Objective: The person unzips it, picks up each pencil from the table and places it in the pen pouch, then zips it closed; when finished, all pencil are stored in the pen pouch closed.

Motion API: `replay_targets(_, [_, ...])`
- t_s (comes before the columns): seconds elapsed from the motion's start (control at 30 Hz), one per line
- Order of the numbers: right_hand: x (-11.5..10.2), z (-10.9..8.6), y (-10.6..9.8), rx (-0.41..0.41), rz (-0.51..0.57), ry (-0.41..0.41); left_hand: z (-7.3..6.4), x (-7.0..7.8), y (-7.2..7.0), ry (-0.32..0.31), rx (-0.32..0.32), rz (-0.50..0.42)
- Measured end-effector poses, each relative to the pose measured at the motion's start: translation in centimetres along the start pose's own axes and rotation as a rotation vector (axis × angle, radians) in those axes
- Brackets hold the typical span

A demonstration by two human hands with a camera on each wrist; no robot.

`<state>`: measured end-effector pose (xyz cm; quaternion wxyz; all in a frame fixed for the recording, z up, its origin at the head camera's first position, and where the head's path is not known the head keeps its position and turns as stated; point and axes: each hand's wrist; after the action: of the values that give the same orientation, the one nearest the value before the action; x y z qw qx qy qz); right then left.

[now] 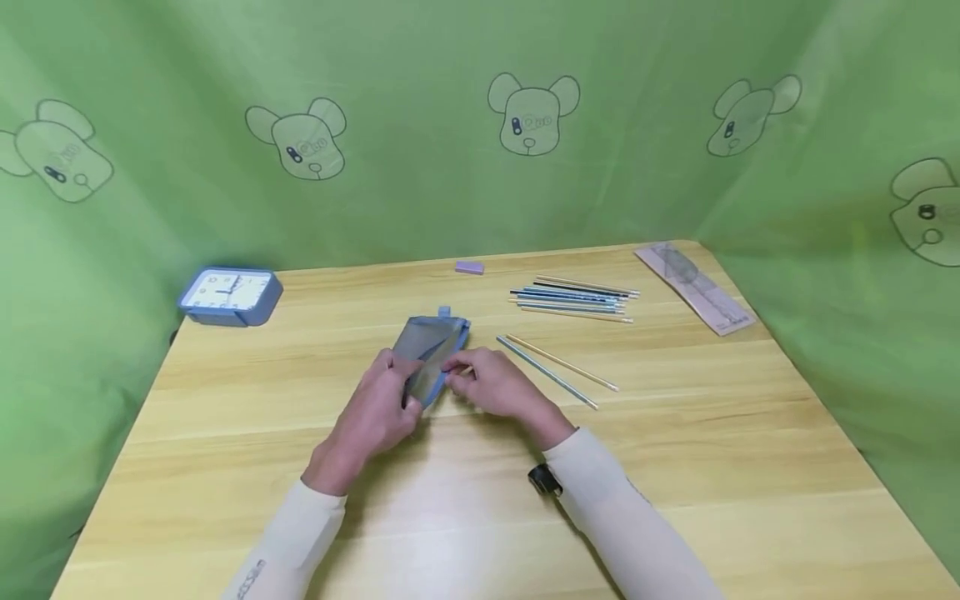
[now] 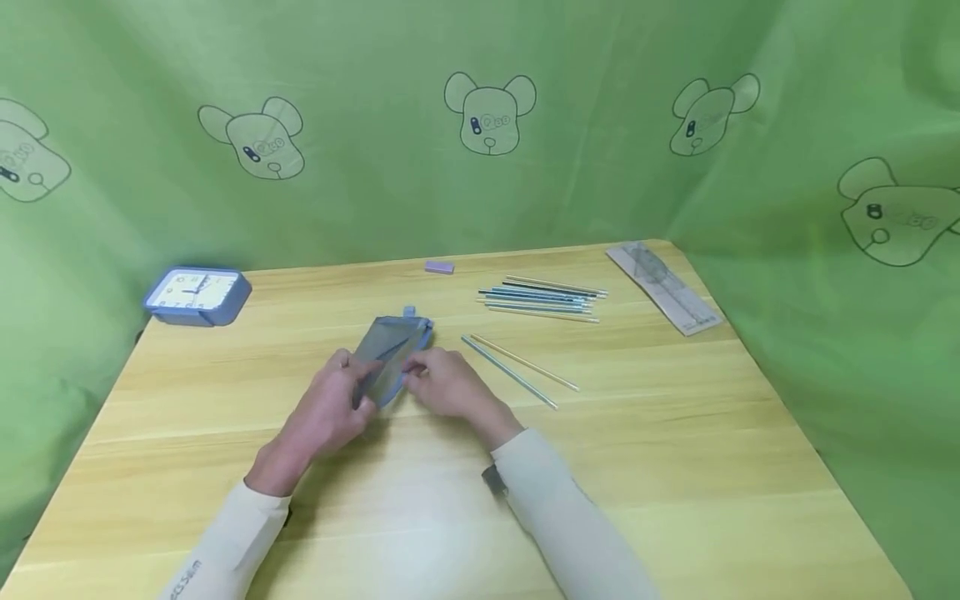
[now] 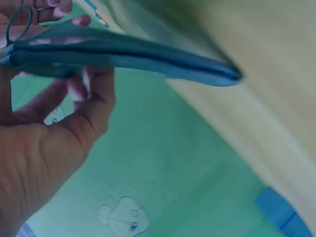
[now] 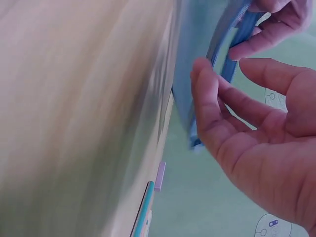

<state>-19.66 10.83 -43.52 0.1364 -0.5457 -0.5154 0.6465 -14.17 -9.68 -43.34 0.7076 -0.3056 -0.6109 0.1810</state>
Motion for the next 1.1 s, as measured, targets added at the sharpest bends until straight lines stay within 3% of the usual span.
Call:
replay_targets(0.1, [0.2,-0.1,0.0,-0.017,0.059,0.005,0.3,0.0,-0.2,0.035,-0.043,0.094])
replay_targets(0.23, [0.5,-0.2,0.4,-0.038,0.061,0.017,0.4,-0.3,-0.6,0.069,-0.091,0.172])
replay_targets(0.4, [0.7,-0.1,0.6,-0.081,0.018,0.013,0.1,-0.5,-0.9,-0.03,-0.17,0.147])
replay_targets(0.5, [0.9,-0.7,-0.4,-0.102,-0.045,0.008,0.0,-0.4,-0.8,-0.101,-0.202,0.133])
replay_targets(0.57, [1.3,-1.4,-1.7,-0.079,-0.097,0.035,0.1,-0.4,-0.8,-0.137,-0.206,0.125])
replay_targets(0.67, [2.8,-3.0,-3.8,0.001,-0.168,0.142,0.2,-0.4,-1.2,-0.167,-0.2,0.118])
replay_targets(0.8, [5.6,-4.7,-5.3,0.097,-0.258,0.269,0.7,-0.3,-2.1,-0.138,-0.194,0.138])
replay_targets(0.93, [7.7,-5.2,-5.1,0.091,-0.3,0.273,1.3,-0.2,-2.7,-0.119,-0.211,0.153])
replay_targets(1.1, [8.2,-5.0,-4.4,0.081,-0.336,0.273,1.7,-0.1,-2.6,-0.12,-0.222,0.133])
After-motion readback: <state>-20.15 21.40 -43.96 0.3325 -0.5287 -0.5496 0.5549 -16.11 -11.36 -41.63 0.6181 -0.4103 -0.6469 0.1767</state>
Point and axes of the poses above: each hand's wrist, its own z-axis towards the middle knuckle, its own y-axis out of the palm, x = y × z, and after that the axes turned 15 degrees about -z, right-handed
